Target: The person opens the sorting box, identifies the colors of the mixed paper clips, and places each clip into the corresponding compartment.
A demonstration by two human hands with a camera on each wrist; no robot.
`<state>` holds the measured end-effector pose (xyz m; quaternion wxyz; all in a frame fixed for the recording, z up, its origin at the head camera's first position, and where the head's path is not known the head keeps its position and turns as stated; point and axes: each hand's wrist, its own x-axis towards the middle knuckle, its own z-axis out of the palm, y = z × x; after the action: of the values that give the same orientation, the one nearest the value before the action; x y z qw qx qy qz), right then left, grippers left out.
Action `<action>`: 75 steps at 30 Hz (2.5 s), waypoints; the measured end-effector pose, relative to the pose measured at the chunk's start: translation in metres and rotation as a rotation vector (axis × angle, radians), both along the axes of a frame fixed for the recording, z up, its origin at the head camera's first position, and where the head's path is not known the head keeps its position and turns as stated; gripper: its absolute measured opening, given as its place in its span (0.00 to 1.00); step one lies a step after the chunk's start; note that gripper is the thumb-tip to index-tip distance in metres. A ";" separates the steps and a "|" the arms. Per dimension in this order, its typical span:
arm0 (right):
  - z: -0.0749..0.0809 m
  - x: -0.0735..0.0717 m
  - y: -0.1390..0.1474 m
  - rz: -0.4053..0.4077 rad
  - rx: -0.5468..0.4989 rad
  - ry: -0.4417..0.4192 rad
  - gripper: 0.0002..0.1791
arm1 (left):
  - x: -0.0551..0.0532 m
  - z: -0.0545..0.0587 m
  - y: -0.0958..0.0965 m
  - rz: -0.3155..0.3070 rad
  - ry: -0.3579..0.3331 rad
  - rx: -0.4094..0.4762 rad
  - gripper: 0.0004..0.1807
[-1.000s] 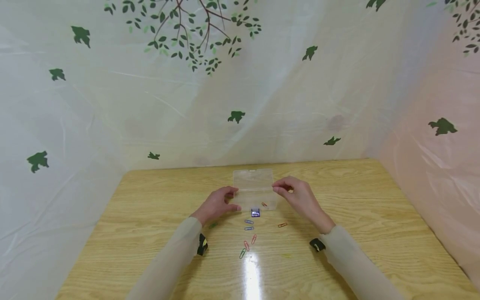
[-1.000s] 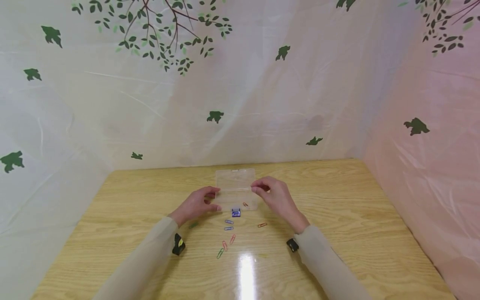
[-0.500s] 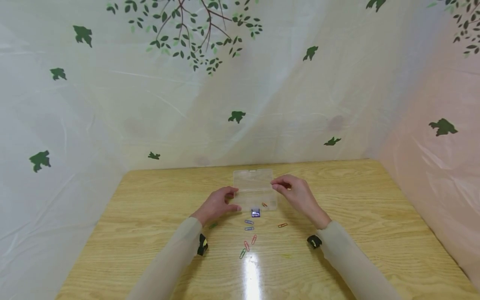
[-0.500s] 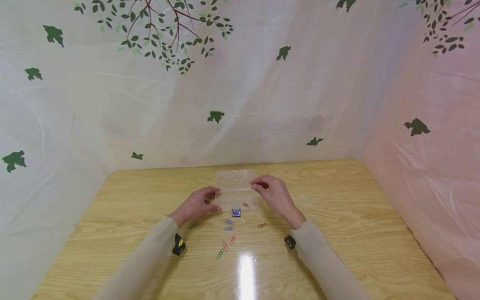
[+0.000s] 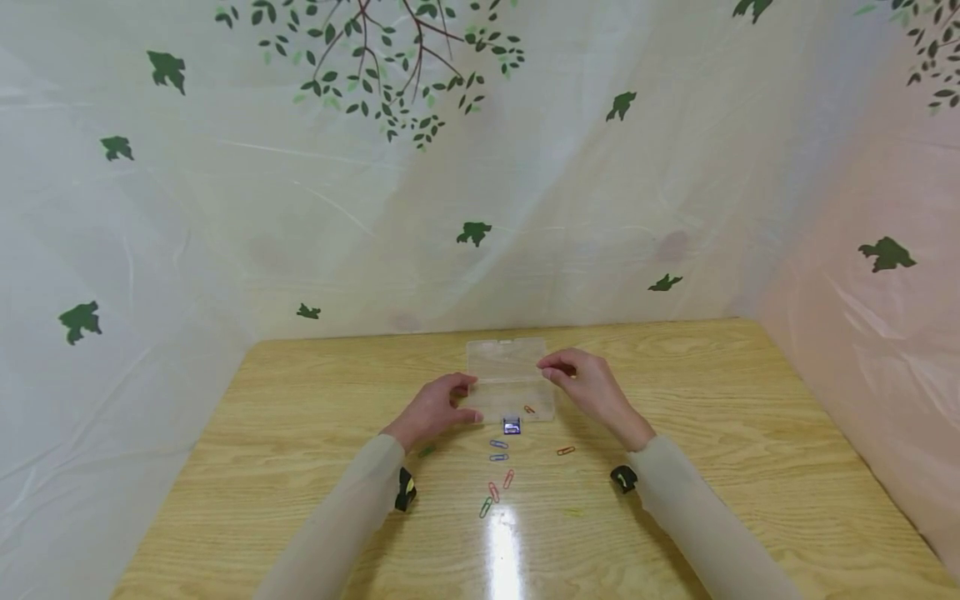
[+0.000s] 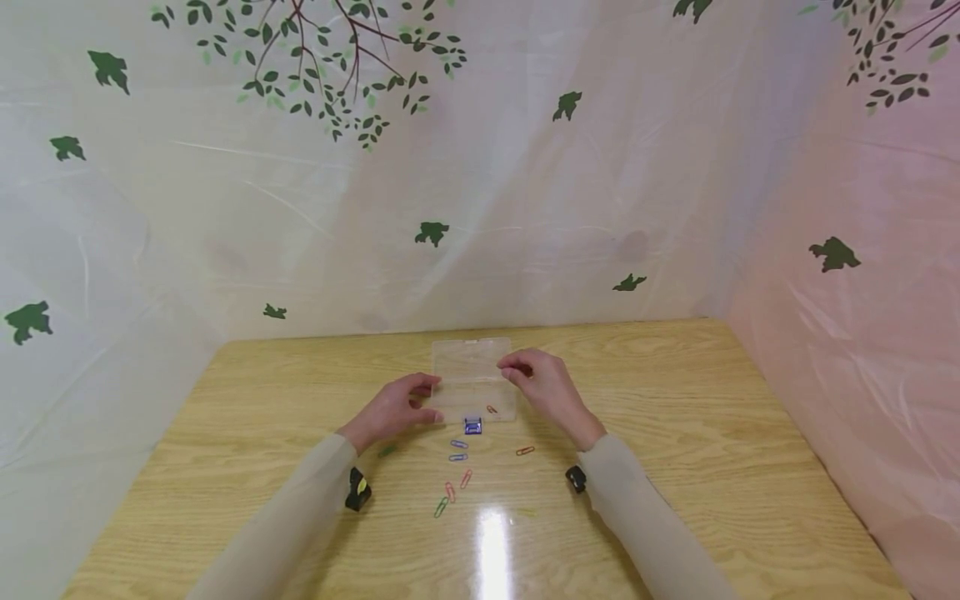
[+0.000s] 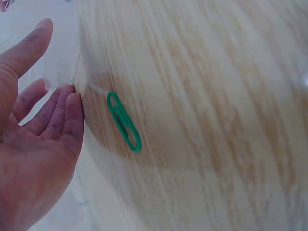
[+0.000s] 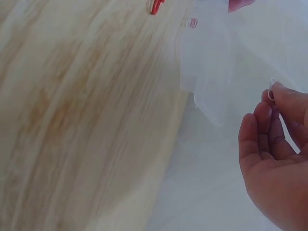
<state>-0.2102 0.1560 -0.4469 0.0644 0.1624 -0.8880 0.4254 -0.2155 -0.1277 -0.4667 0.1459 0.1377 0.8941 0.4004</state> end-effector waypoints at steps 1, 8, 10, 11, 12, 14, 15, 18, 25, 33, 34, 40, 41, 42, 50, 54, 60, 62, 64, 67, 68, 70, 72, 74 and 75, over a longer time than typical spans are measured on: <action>0.000 0.000 0.000 -0.003 0.002 -0.006 0.07 | 0.000 0.000 0.000 -0.003 0.003 -0.001 0.35; -0.003 -0.003 -0.001 0.009 0.016 -0.039 0.08 | 0.002 0.001 0.000 0.006 0.002 0.002 0.35; -0.004 -0.004 -0.001 0.013 0.019 -0.045 0.08 | 0.002 0.001 0.000 0.009 0.002 0.005 0.35; -0.005 -0.004 -0.001 0.012 0.018 -0.048 0.08 | 0.002 0.001 0.000 0.008 0.003 0.006 0.35; -0.005 -0.005 -0.001 0.012 0.018 -0.048 0.08 | 0.002 0.001 0.000 0.007 0.003 0.006 0.35; -0.006 -0.005 -0.001 0.013 0.018 -0.045 0.07 | 0.002 0.001 0.000 0.008 0.001 0.007 0.35; -0.006 -0.005 -0.001 0.014 0.019 -0.046 0.07 | 0.003 0.001 0.000 0.008 0.000 0.008 0.35; -0.006 -0.005 -0.002 0.021 0.026 -0.049 0.07 | 0.002 0.001 0.000 0.006 -0.005 0.006 0.35; -0.008 -0.007 -0.004 0.032 0.047 -0.072 0.07 | 0.002 0.001 0.000 0.020 -0.016 0.007 0.36; -0.014 -0.012 -0.006 0.036 0.075 -0.092 0.07 | 0.001 0.002 0.000 -0.005 -0.010 0.005 0.36; -0.015 -0.013 -0.006 0.034 0.081 -0.095 0.06 | 0.000 0.002 0.000 -0.005 -0.011 0.006 0.36; -0.017 -0.016 -0.007 0.023 0.108 -0.107 0.06 | -0.002 0.002 -0.001 0.003 -0.017 0.004 0.36; -0.016 -0.016 -0.008 0.021 0.109 -0.110 0.06 | -0.003 0.001 -0.001 0.000 -0.014 0.003 0.35; -0.016 -0.015 -0.008 0.018 0.112 -0.115 0.06 | -0.003 0.001 -0.001 0.000 -0.016 0.002 0.35; -0.017 -0.016 -0.008 0.016 0.139 -0.121 0.06 | -0.004 0.001 0.000 -0.004 -0.016 0.003 0.35; -0.017 -0.016 -0.006 0.025 0.148 -0.116 0.06 | -0.003 0.000 -0.001 -0.009 -0.010 0.004 0.35; -0.018 -0.016 -0.006 0.039 0.161 -0.113 0.06 | -0.002 0.001 -0.001 0.002 -0.020 0.013 0.35; -0.018 -0.016 -0.006 0.042 0.162 -0.113 0.06 | -0.001 0.001 -0.001 0.006 -0.019 0.015 0.35; -0.019 -0.017 -0.005 0.044 0.161 -0.110 0.06 | -0.001 0.001 0.000 0.007 -0.014 0.017 0.35; -0.019 -0.017 -0.004 0.045 0.158 -0.107 0.06 | -0.001 0.001 0.000 0.006 -0.006 0.019 0.35; -0.019 -0.017 -0.004 0.047 0.159 -0.103 0.06 | -0.001 0.001 0.000 0.007 -0.004 0.021 0.35; -0.019 -0.016 -0.003 0.048 0.158 -0.102 0.05 | -0.001 0.000 0.000 0.007 -0.001 0.022 0.34; -0.018 -0.015 -0.002 0.046 0.152 -0.106 0.05 | -0.001 0.000 0.000 0.007 0.005 0.022 0.34; -0.017 -0.013 -0.001 0.045 0.148 -0.098 0.06 | 0.000 -0.001 0.001 0.008 0.009 0.019 0.34; -0.017 -0.013 -0.001 0.041 0.142 -0.097 0.06 | 0.000 -0.001 0.001 0.008 0.010 0.017 0.34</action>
<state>-0.2230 0.1555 -0.4634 0.0008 0.1638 -0.9144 0.3701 -0.2157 -0.1269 -0.4676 0.1387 0.1373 0.8919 0.4079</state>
